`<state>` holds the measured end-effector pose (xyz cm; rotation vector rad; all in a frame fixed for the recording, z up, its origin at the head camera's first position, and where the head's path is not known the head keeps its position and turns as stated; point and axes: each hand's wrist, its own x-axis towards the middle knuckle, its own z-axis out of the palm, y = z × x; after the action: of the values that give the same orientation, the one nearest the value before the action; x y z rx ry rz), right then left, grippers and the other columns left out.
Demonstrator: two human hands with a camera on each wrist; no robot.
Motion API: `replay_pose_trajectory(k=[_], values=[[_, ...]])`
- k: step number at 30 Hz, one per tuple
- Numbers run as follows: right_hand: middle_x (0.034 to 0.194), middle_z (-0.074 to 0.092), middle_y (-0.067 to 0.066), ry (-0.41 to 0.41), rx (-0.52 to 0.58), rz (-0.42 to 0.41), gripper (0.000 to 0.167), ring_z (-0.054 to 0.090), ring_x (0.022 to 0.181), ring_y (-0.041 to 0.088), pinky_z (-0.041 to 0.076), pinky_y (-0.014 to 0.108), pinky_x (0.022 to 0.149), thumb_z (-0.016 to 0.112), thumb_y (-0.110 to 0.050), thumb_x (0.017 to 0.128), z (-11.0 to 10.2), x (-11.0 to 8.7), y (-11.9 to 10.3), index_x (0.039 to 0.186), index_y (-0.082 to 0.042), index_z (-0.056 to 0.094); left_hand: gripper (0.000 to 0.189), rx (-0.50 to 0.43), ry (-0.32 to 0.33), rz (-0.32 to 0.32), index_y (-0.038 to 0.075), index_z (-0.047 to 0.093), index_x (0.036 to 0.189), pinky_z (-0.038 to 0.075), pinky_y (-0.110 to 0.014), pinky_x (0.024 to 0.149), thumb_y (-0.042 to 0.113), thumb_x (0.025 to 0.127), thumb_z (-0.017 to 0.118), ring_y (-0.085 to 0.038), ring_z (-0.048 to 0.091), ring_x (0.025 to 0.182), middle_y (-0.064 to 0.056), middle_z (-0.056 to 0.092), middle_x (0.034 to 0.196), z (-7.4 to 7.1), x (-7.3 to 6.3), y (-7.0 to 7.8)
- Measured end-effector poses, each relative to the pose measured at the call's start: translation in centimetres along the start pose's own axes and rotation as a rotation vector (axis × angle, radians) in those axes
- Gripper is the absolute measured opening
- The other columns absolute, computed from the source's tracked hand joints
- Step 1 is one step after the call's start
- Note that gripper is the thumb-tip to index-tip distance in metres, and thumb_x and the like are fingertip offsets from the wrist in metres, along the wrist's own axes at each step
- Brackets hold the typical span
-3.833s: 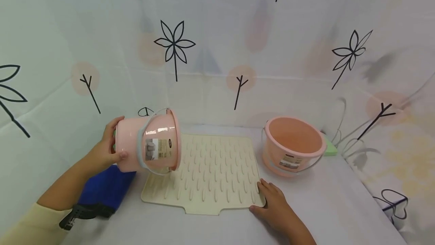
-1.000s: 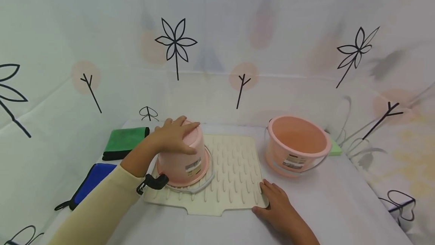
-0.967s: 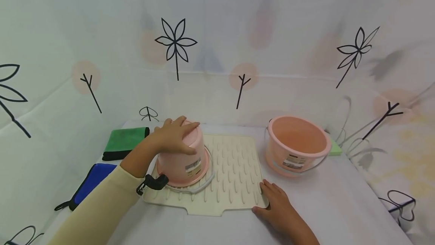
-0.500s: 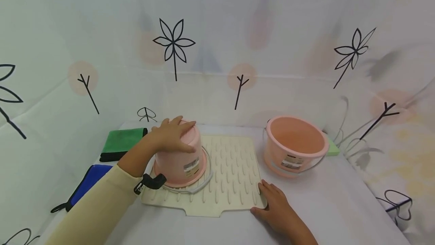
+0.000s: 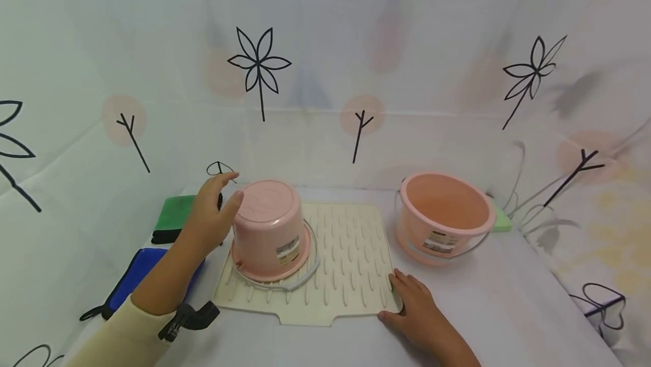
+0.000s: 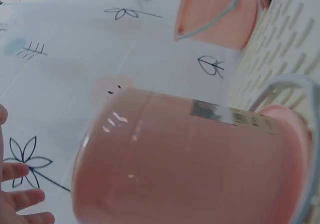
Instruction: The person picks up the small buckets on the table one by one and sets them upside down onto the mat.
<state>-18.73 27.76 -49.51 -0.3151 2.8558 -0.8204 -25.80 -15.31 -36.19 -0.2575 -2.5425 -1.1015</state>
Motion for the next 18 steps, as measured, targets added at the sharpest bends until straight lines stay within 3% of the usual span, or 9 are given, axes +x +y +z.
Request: replay_pose_trajectory(k=[5, 10, 14, 18], values=[[0.168, 0.031, 0.024, 0.023, 0.012, -0.022, 0.1, 0.023, 0.151, 0.057, 0.025, 0.08, 0.113, 0.075, -0.063, 0.087, 0.1, -0.1, 0.3, 0.158, -0.001, 0.042, 0.076, 0.046, -0.113, -0.137, 0.014, 0.03, 0.164, 0.028, -0.071, 0.119, 0.061, 0.106, 0.044, -0.043, 0.028, 0.156, -0.019, 0.03, 0.168, -0.5, -3.2, -2.3], [0.167, 0.033, 0.026, 0.027, 0.012, -0.033, 0.1, 0.025, 0.15, 0.058, 0.026, 0.079, 0.113, 0.076, -0.061, 0.087, 0.5, -0.2, 0.6, 0.157, 0.002, 0.042, 0.104, 0.036, -0.288, -0.295, 0.01, 0.012, 0.168, 0.027, -0.075, 0.116, 0.075, 0.097, 0.05, -0.052, 0.02, 0.156, -0.027, 0.014, 0.171, 0.6, -6.3, -5.3], [0.166, 0.034, 0.026, 0.032, 0.008, -0.03, 0.099, 0.025, 0.15, 0.059, 0.027, 0.078, 0.113, 0.077, -0.06, 0.087, 0.6, -0.3, 0.7, 0.156, 0.002, 0.043, 0.116, 0.067, -0.405, -0.295, 0.004, 0.01, 0.167, 0.019, -0.076, 0.119, 0.067, 0.091, 0.069, -0.056, 0.018, 0.155, -0.033, 0.016, 0.169, 1.6, -7.8, -7.2], [0.167, 0.033, 0.026, 0.035, 0.004, -0.032, 0.099, 0.025, 0.15, 0.059, 0.026, 0.078, 0.114, 0.076, -0.061, 0.088, 0.4, -0.3, 0.7, 0.157, 0.002, 0.043, 0.124, 0.086, -0.457, -0.25, 0.003, 0.013, 0.167, 0.012, -0.075, 0.121, 0.057, 0.082, 0.085, -0.056, 0.017, 0.155, -0.033, 0.019, 0.168, 1.9, -8.4, -8.3]])
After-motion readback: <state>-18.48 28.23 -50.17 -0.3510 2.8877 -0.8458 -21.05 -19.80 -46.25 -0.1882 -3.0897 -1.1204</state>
